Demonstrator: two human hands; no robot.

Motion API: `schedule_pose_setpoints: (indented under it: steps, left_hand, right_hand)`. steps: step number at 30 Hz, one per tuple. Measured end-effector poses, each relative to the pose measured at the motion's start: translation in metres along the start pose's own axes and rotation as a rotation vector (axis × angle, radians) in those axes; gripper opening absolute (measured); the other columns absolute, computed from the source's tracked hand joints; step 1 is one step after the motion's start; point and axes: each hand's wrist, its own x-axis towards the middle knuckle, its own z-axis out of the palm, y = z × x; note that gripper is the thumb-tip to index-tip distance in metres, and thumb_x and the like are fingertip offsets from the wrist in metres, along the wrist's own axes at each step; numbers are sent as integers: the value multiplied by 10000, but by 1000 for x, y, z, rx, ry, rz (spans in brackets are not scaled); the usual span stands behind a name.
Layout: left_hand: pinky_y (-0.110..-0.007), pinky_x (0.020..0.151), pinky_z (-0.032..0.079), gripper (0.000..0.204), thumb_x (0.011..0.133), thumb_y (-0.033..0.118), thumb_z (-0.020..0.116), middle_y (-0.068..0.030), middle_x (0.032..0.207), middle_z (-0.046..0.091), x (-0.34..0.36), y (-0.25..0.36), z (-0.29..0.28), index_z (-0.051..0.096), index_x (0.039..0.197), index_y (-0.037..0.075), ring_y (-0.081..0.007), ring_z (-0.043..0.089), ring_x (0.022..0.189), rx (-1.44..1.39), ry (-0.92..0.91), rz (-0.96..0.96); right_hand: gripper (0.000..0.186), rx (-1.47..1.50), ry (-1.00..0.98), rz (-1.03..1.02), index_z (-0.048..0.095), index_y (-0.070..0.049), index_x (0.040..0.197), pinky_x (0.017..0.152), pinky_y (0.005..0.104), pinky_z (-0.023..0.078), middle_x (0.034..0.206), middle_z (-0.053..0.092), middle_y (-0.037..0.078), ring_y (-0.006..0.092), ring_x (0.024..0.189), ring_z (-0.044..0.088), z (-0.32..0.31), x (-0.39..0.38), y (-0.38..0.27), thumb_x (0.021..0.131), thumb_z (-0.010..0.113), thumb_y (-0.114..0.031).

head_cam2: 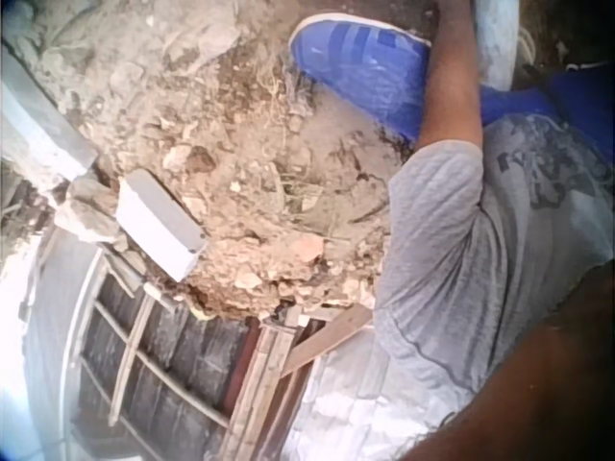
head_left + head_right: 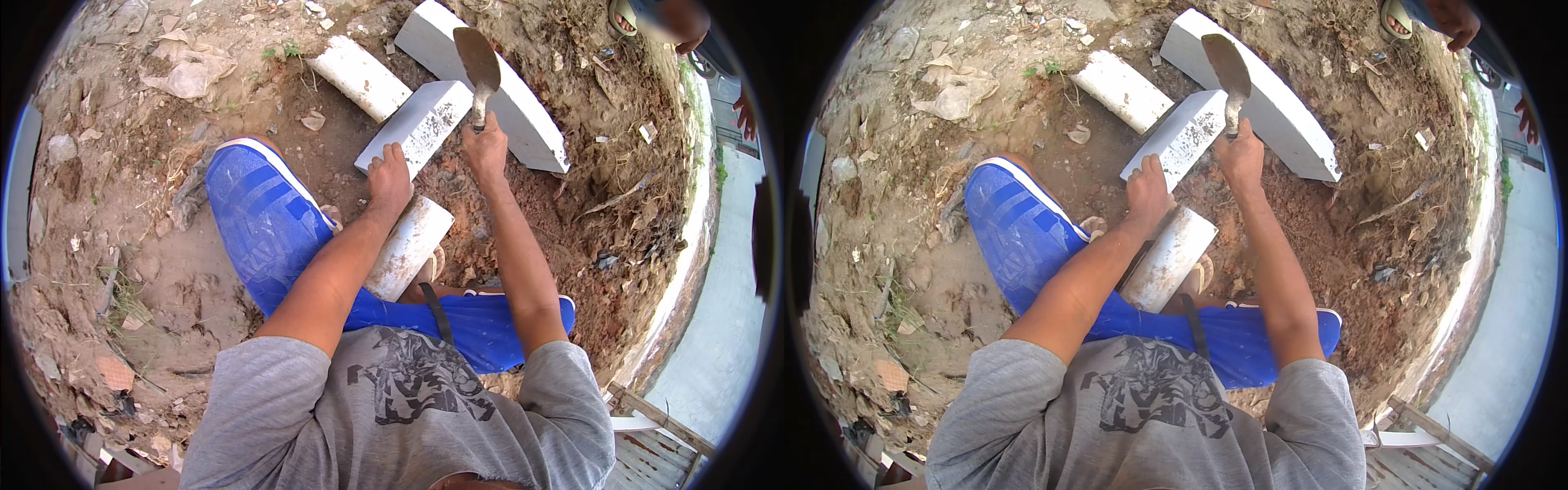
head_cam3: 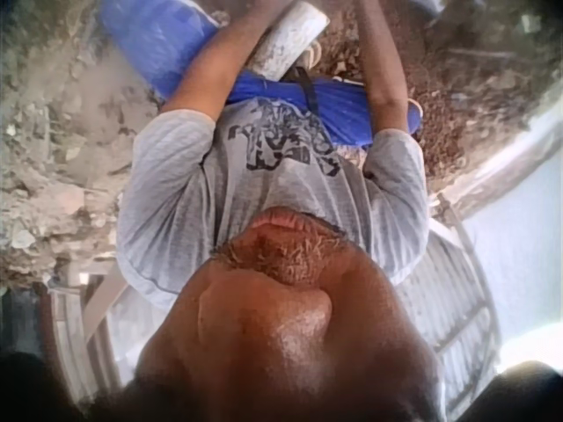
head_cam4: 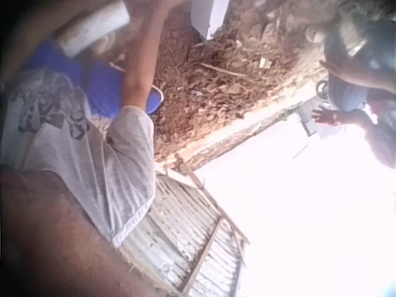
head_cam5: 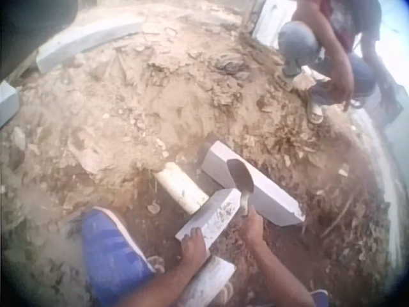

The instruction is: The person positions white bricks around a pipe in a dirt trench, uses a pickaxe to clear soil, and applies mortar to the bricks with a trowel.

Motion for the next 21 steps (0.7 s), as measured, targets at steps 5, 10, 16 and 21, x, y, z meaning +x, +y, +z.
schedule_pose_setpoints:
  steps: [5,10,16,21]
  left_hand:
    - [-421,812,548,769,637,107,846,-146,1177,551,9,7,6,467,1296,-5,-333,657,916,15,75,20]
    - [-411,832,551,769,633,132,866,-155,1197,555,5,0,-8,473,1281,-3,-336,661,929,-14,-72,-27]
    - [-414,839,554,772,632,172,907,-151,1147,563,8,-6,4,475,1248,-2,-335,665,939,30,43,-6]
    - [-434,837,550,749,646,131,888,-162,1150,565,6,-3,-6,472,1253,-9,-350,663,941,-47,-13,-8]
  right_hand:
    - [358,-419,-324,-147,571,-2,1116,744,545,546,876,696,290,452,810,698,17,-1,37,867,700,-225]
    - [301,20,25,-221,559,-31,1053,710,556,538,888,680,292,481,771,671,19,-56,-8,865,680,-233]
    - [263,-284,-464,-120,514,-3,1041,742,557,547,935,678,290,480,842,673,44,-79,15,866,661,-132]
    - [340,48,-52,-232,501,-15,1052,711,551,535,862,672,308,494,811,662,27,-106,-11,861,708,-204]
